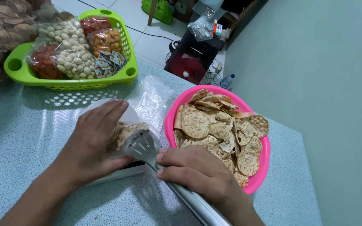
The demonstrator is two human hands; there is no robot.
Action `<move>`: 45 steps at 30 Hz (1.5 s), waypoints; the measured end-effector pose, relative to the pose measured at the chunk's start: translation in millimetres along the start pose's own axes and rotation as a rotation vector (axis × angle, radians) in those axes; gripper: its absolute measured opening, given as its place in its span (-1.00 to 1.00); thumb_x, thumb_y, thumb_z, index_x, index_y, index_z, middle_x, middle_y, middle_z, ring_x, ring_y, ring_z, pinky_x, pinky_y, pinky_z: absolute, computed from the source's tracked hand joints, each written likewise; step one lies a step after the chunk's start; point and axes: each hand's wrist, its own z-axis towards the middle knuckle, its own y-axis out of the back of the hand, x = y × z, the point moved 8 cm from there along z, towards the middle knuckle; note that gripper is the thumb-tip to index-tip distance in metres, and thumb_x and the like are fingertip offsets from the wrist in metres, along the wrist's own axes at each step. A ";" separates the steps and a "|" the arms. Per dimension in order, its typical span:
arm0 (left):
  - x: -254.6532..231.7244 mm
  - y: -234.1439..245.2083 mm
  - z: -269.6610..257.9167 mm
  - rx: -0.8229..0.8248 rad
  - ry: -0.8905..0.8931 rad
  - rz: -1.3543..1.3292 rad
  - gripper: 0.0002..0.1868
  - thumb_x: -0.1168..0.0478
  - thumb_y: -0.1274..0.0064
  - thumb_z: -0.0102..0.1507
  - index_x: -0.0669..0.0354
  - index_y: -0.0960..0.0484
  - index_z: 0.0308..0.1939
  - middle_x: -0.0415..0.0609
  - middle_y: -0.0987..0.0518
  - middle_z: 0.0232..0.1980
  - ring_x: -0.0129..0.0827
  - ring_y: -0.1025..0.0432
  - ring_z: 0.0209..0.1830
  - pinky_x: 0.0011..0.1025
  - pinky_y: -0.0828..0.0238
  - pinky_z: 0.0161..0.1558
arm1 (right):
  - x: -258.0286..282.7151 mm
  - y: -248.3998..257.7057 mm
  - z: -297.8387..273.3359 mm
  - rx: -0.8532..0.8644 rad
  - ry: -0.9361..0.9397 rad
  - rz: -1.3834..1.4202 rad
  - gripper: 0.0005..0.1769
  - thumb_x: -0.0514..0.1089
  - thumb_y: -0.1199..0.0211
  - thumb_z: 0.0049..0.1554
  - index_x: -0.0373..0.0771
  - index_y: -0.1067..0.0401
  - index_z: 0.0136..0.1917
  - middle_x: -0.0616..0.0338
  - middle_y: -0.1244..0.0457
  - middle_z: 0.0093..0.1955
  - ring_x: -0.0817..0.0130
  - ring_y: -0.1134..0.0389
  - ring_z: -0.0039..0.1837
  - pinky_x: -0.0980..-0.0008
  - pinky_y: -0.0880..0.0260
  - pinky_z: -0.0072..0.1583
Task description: Packaging crackers into small plastic bags and weighing them on a digital scale
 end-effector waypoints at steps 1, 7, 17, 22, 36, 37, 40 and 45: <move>5.4 -2.6 -2.9 -0.001 0.003 0.002 0.24 -0.21 -0.46 -0.09 0.25 -0.21 0.51 0.16 -0.32 0.52 0.04 -0.21 0.54 -0.02 -0.15 0.34 | -1.3 -1.0 -0.2 0.002 0.003 0.002 -0.72 -0.19 0.06 0.37 -0.36 -0.44 0.12 -0.14 -0.36 0.20 0.01 -0.46 0.30 0.10 -0.41 0.32; 18.5 -5.2 -4.4 0.047 0.078 -0.026 -0.01 -0.11 -0.57 -0.27 0.05 -0.55 0.20 -0.03 -0.64 0.08 -0.09 -0.48 0.07 -0.17 -0.30 0.07 | -2.1 -11.3 -2.8 0.066 0.018 0.038 -0.75 -0.26 0.06 0.37 -0.36 -0.42 0.17 -0.13 -0.33 0.27 -0.05 -0.42 0.37 0.06 -0.38 0.35; 2.6 8.1 -2.1 -0.041 0.029 -0.197 -0.18 -0.09 -0.56 -0.16 0.08 -0.58 0.09 -0.09 -0.64 0.03 -0.20 -0.49 0.06 -0.24 -0.24 0.08 | 3.4 -5.9 -1.5 -0.057 0.031 0.021 -0.69 -0.16 0.03 0.36 -0.36 -0.49 0.07 -0.10 -0.37 0.21 0.03 -0.47 0.31 0.13 -0.46 0.32; -6.6 1.4 -2.2 -0.034 -0.017 -0.056 -0.32 0.10 -0.33 -0.01 0.00 -0.55 0.21 -0.10 -0.60 0.18 -0.21 -0.46 0.19 -0.18 -0.11 0.19 | 3.5 -19.9 1.6 -0.054 0.110 0.025 -0.84 -0.26 -0.13 0.31 -0.38 -0.49 0.04 -0.15 -0.39 0.16 -0.01 -0.49 0.26 0.12 -0.48 0.28; -17.2 15.3 1.2 -0.142 -0.116 -0.082 -0.54 0.33 -0.22 0.16 0.16 -0.56 0.15 0.01 -0.59 0.09 -0.09 -0.47 0.06 -0.20 -0.28 0.12 | 14.9 -5.2 -3.3 0.062 0.031 0.030 -0.61 -0.12 0.14 0.40 -0.39 -0.45 0.16 -0.22 -0.34 0.29 -0.09 -0.44 0.37 0.03 -0.41 0.30; -14.4 14.7 1.6 -0.141 -0.115 -0.083 -0.54 0.33 -0.22 0.16 0.16 -0.56 0.15 0.01 -0.59 0.09 -0.09 -0.47 0.06 -0.20 -0.28 0.12 | 21.2 -3.3 -8.6 0.062 0.029 0.031 -0.61 -0.12 0.14 0.40 -0.39 -0.45 0.16 -0.22 -0.34 0.29 -0.09 -0.44 0.37 0.03 -0.41 0.30; 0.3 14.8 -0.3 -0.174 -0.051 0.001 -0.59 0.39 -0.22 0.21 0.21 -0.61 0.16 0.06 -0.59 0.09 -0.07 -0.46 0.06 -0.18 -0.30 0.01 | 6.0 45.3 -38.6 -0.250 -0.119 0.078 -0.56 0.06 0.08 0.39 -0.25 -0.52 0.07 -0.05 -0.43 0.20 0.08 -0.57 0.29 0.16 -0.60 0.33; 18.8 -1.3 0.9 -0.155 -0.032 0.164 -0.37 0.06 -0.36 0.15 0.10 -0.58 0.27 -0.05 -0.59 0.19 -0.19 -0.47 0.16 -0.11 -0.17 0.27 | 11.6 71.5 -78.1 -0.631 -0.297 -0.138 -0.67 -0.08 -0.22 0.12 -0.24 -0.31 0.10 -0.14 -0.37 0.23 0.12 -0.53 0.35 0.27 -0.67 0.46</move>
